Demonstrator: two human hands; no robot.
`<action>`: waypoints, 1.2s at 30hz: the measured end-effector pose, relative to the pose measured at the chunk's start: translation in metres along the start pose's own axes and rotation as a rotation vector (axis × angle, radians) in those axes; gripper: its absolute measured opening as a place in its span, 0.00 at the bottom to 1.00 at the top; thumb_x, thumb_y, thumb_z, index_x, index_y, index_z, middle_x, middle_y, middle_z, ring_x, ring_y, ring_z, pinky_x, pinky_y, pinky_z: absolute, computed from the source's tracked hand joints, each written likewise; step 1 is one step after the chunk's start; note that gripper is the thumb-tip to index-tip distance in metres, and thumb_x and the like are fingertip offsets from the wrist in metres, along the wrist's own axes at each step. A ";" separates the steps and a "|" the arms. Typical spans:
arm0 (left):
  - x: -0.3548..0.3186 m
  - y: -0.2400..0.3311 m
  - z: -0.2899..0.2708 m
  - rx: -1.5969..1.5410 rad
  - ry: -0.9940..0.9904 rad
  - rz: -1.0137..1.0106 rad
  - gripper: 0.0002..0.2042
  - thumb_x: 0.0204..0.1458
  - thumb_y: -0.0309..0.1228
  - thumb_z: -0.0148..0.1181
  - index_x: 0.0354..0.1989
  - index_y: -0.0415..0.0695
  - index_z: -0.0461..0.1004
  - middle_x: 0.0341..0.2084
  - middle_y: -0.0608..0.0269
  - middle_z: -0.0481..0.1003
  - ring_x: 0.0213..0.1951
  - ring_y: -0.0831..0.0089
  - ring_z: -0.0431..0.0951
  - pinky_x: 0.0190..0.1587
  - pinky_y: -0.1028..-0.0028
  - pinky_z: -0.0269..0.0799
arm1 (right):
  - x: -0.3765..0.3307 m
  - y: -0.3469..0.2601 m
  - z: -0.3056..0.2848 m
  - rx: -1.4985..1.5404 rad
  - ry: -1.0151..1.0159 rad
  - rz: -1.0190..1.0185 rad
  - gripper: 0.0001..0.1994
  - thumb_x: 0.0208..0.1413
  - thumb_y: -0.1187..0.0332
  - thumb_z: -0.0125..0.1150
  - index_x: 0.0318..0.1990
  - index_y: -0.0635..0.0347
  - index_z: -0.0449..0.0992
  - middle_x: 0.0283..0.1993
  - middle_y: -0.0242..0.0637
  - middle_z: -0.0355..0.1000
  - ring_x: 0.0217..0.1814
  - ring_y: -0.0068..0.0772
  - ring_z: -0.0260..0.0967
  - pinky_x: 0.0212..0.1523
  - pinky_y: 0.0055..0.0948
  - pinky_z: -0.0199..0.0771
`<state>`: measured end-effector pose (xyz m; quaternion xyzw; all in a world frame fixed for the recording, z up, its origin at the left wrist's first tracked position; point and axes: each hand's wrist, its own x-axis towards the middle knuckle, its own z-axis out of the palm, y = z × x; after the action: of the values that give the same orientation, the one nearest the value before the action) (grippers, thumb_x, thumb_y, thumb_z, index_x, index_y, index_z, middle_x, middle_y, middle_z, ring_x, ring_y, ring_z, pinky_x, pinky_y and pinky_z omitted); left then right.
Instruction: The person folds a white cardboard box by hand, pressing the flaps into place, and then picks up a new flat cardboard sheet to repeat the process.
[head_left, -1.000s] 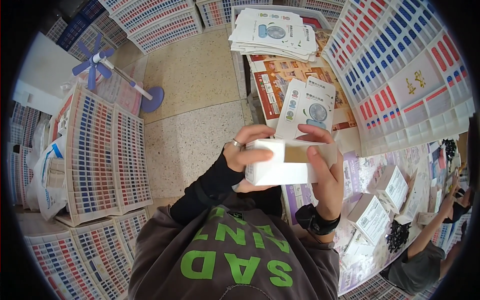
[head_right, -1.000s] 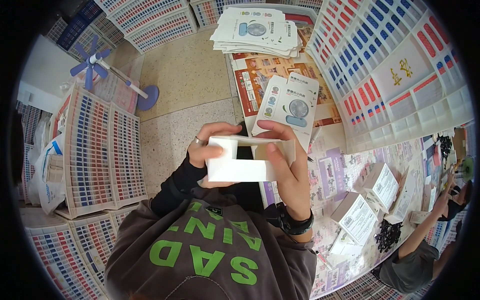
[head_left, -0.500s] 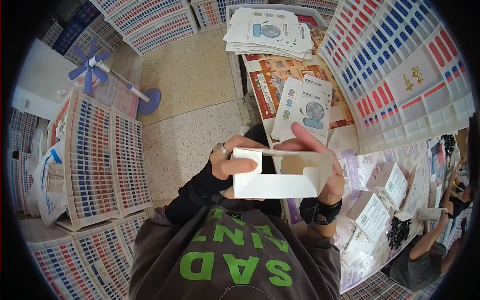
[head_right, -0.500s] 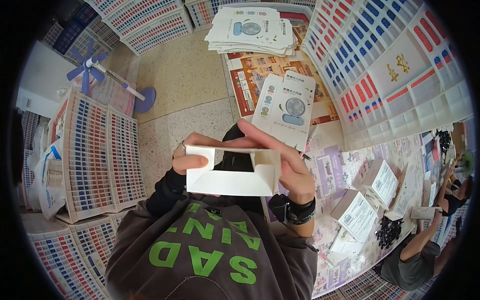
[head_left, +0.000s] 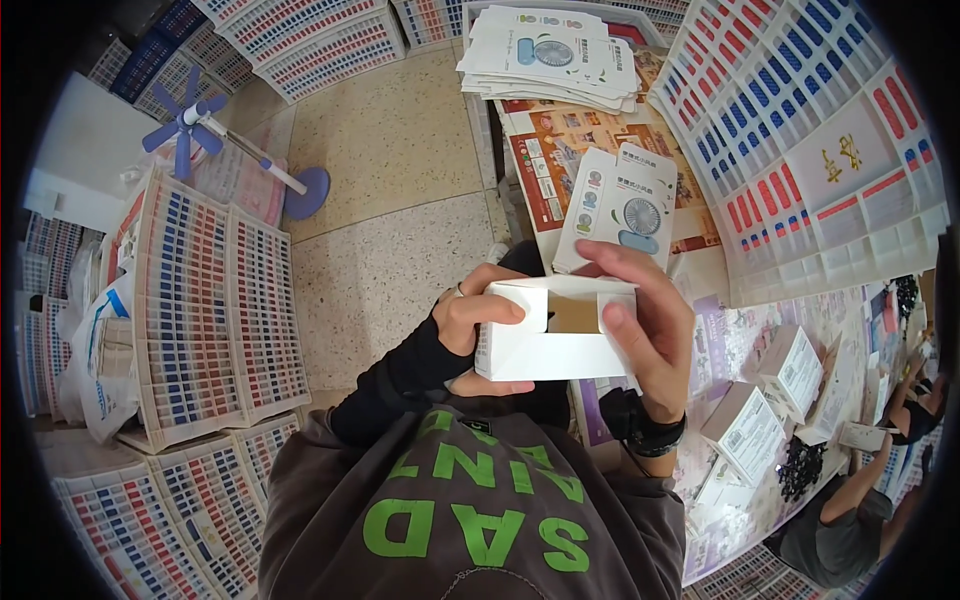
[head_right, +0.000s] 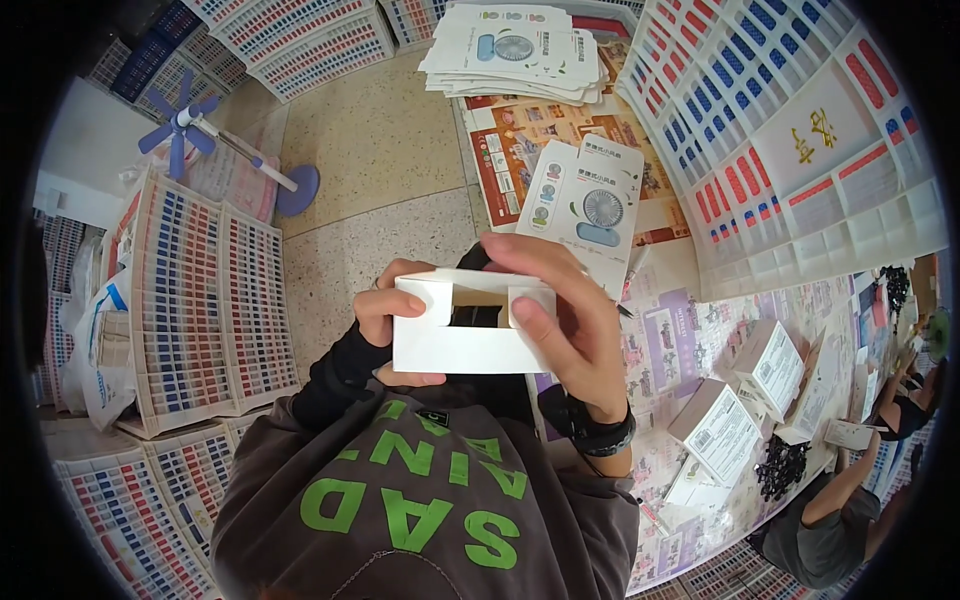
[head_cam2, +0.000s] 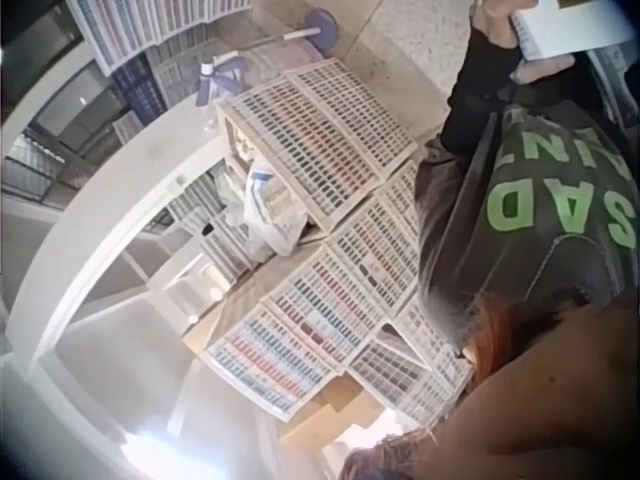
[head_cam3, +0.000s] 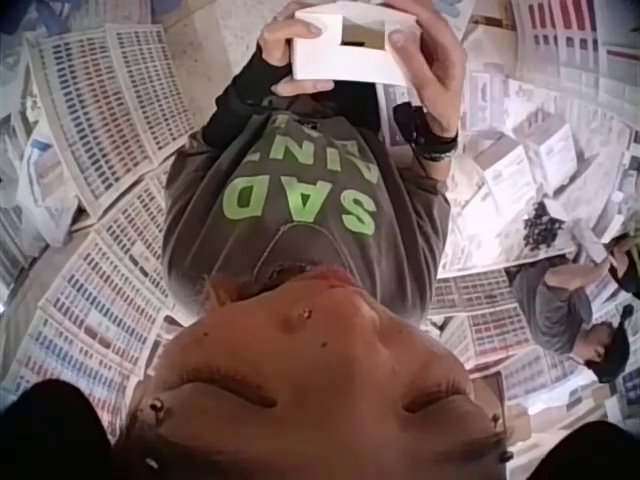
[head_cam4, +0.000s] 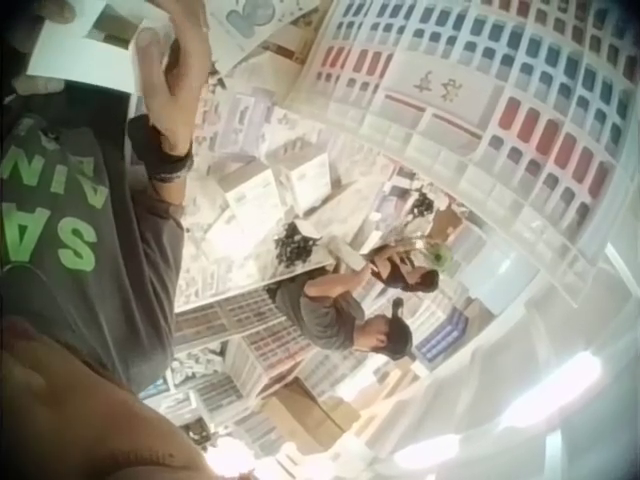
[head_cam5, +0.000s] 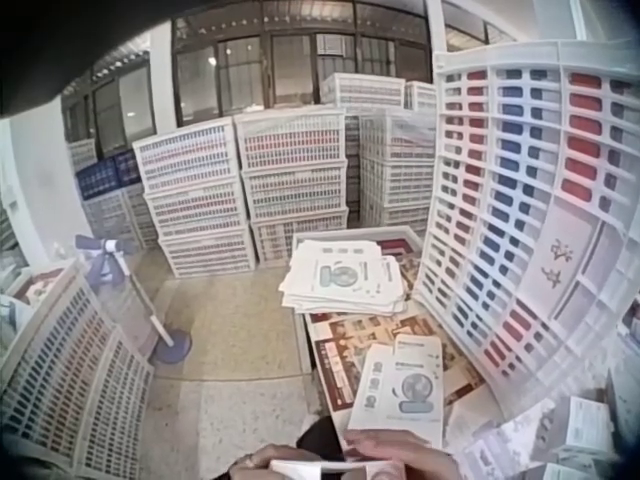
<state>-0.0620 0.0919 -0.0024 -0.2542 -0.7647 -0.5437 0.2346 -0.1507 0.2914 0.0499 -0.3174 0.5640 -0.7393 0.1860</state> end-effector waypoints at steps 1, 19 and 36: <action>0.001 -0.002 0.000 0.039 -0.012 0.028 0.32 0.40 0.39 0.72 0.49 0.51 0.55 0.44 0.39 0.66 0.46 0.52 0.71 0.47 0.59 0.68 | 0.002 0.002 -0.008 -0.297 -0.011 -0.194 0.18 0.53 0.75 0.56 0.53 0.65 0.73 0.53 0.45 0.72 0.55 0.41 0.69 0.55 0.34 0.67; 0.002 0.001 -0.015 -0.211 -0.159 -0.080 0.26 0.50 0.48 0.60 0.51 0.46 0.60 0.43 0.46 0.67 0.46 0.57 0.66 0.47 0.60 0.63 | -0.015 -0.007 -0.001 -0.985 -0.252 -0.532 0.33 0.34 0.40 0.64 0.46 0.54 0.81 0.50 0.39 0.72 0.44 0.49 0.71 0.41 0.40 0.75; -0.005 -0.004 -0.014 -0.225 -0.140 -0.134 0.30 0.49 0.55 0.60 0.50 0.45 0.61 0.43 0.49 0.67 0.45 0.59 0.66 0.47 0.61 0.63 | -0.009 0.002 -0.004 -0.765 -0.337 -0.388 0.30 0.34 0.59 0.69 0.51 0.54 0.78 0.53 0.41 0.66 0.45 0.48 0.67 0.44 0.40 0.72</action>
<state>-0.0593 0.0763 -0.0046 -0.2646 -0.7287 -0.6214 0.1139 -0.1465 0.2994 0.0451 -0.5788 0.6884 -0.4371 0.0027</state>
